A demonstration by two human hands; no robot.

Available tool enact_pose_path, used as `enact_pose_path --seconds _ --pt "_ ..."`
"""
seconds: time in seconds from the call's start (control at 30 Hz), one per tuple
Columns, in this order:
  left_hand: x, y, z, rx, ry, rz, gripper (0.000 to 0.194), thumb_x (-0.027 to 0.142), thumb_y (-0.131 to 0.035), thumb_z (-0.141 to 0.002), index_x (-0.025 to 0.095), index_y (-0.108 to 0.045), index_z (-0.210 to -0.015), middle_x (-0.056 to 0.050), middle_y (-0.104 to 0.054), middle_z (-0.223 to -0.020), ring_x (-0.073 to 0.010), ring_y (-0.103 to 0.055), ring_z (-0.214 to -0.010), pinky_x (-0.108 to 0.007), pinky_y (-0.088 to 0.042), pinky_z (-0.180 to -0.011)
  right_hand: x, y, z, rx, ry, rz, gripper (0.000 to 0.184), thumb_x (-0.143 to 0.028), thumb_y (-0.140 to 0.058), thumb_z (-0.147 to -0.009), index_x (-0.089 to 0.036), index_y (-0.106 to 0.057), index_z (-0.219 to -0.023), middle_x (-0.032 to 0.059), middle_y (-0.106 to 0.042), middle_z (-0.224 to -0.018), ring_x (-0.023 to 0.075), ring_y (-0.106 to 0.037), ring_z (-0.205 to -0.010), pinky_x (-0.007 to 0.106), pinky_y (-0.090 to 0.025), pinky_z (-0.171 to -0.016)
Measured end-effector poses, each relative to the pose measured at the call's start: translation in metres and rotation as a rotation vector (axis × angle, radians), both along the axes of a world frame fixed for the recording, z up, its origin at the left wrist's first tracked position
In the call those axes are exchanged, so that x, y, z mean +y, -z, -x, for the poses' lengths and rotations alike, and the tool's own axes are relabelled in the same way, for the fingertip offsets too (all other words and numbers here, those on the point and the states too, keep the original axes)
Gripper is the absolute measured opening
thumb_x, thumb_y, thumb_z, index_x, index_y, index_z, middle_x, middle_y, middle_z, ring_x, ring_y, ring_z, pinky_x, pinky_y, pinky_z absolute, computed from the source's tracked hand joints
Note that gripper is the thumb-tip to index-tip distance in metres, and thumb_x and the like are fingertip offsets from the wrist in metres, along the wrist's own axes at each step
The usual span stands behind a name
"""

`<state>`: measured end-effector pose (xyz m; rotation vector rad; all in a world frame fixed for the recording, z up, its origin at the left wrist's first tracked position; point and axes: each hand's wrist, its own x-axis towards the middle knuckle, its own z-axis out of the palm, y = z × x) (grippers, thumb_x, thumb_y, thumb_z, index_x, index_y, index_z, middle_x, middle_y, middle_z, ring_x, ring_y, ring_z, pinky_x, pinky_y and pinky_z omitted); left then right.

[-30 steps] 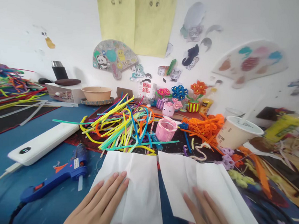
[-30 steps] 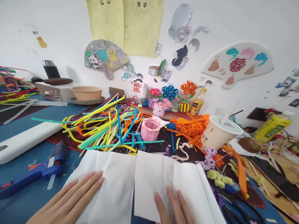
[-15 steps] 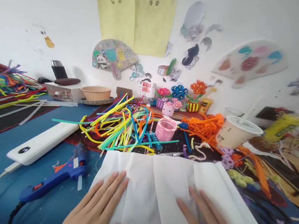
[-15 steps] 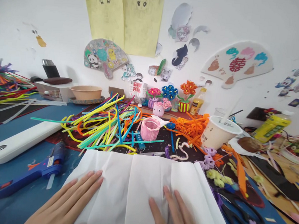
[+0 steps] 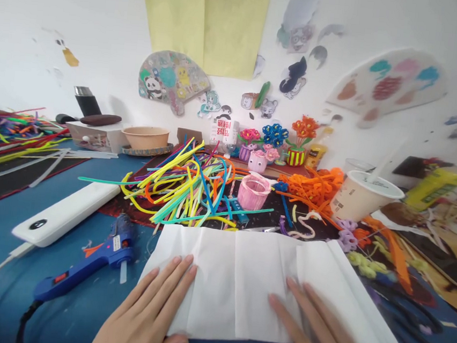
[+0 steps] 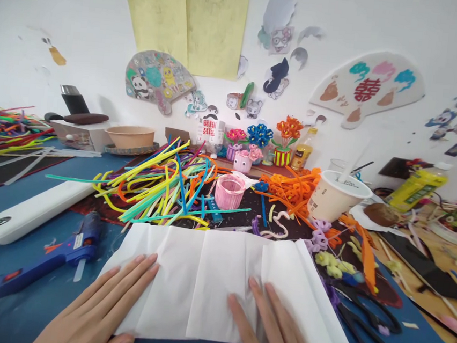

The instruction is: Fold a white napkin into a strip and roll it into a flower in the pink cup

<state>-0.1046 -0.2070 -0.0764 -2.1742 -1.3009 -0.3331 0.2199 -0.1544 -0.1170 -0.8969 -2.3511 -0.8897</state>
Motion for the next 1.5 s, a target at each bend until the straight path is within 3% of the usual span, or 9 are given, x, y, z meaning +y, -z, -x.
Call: enact_pose_path --seconds 0.73,1.0,1.13,1.23,1.37,1.5 --pt "0.002 0.003 0.000 0.066 -0.004 -0.032 0.062 0.050 -0.031 -0.099 0.015 -0.035 -0.149 -0.006 -0.054 -0.144 -0.0182 -0.056 -0.126 -0.025 -0.048 -0.095 0.005 -0.013 -0.006 -0.027 -0.053 0.059 0.050 -0.043 -0.049 -0.094 -0.027 -0.050 -0.142 0.0077 -0.057 -0.139 0.0260 -0.058 -0.123 0.034 -0.050 -0.094" --pt "0.000 -0.012 -0.003 0.082 -0.016 -0.077 0.062 0.050 -0.029 -0.099 0.011 -0.040 -0.146 -0.008 -0.056 -0.142 -0.0189 -0.054 -0.127 -0.027 -0.044 -0.099 0.007 -0.008 -0.006 -0.042 -0.030 0.017 0.053 -0.044 -0.047 -0.094 -0.026 -0.048 -0.144 0.0077 -0.057 -0.138 0.0256 -0.060 -0.120 0.034 -0.049 -0.093" --pt "0.008 -0.026 -0.022 0.069 -0.028 -0.111 0.061 0.049 -0.030 -0.099 0.008 -0.046 -0.141 -0.011 -0.053 -0.144 -0.0219 -0.052 -0.129 -0.032 -0.042 -0.101 0.007 -0.009 -0.005 -0.046 -0.042 0.021 0.054 -0.044 -0.048 -0.093 -0.025 -0.048 -0.143 0.0088 -0.058 -0.137 0.0266 -0.060 -0.120 0.036 -0.047 -0.094" --pt "0.023 -0.032 -0.049 0.046 -0.055 -0.090 0.050 0.036 -0.032 -0.100 0.008 -0.049 -0.138 -0.010 -0.052 -0.145 -0.0223 -0.051 -0.131 -0.036 -0.042 -0.103 0.007 -0.009 -0.004 -0.036 -0.036 0.022 0.053 -0.042 -0.048 -0.093 -0.025 -0.048 -0.143 0.0088 -0.058 -0.137 0.0267 -0.061 -0.119 0.037 -0.046 -0.095" --pt "0.049 -0.029 -0.077 -0.020 -0.085 0.008 0.045 0.028 -0.030 -0.101 0.010 -0.050 -0.136 -0.009 -0.053 -0.144 -0.0206 -0.051 -0.131 -0.038 -0.045 -0.103 0.007 -0.010 -0.003 -0.038 -0.056 0.014 0.051 -0.039 -0.048 -0.093 -0.023 -0.050 -0.142 0.0099 -0.060 -0.134 0.0268 -0.063 -0.116 0.037 -0.045 -0.094" --pt "0.065 -0.020 -0.082 -0.050 -0.097 0.113 0.046 0.026 -0.025 -0.102 0.011 -0.049 -0.138 -0.007 -0.051 -0.146 -0.0203 -0.048 -0.134 -0.041 -0.047 -0.104 0.007 -0.012 -0.003 -0.032 -0.060 0.006 0.049 -0.037 -0.048 -0.093 -0.022 -0.052 -0.140 0.0107 -0.062 -0.132 0.0271 -0.065 -0.113 0.038 -0.044 -0.094"
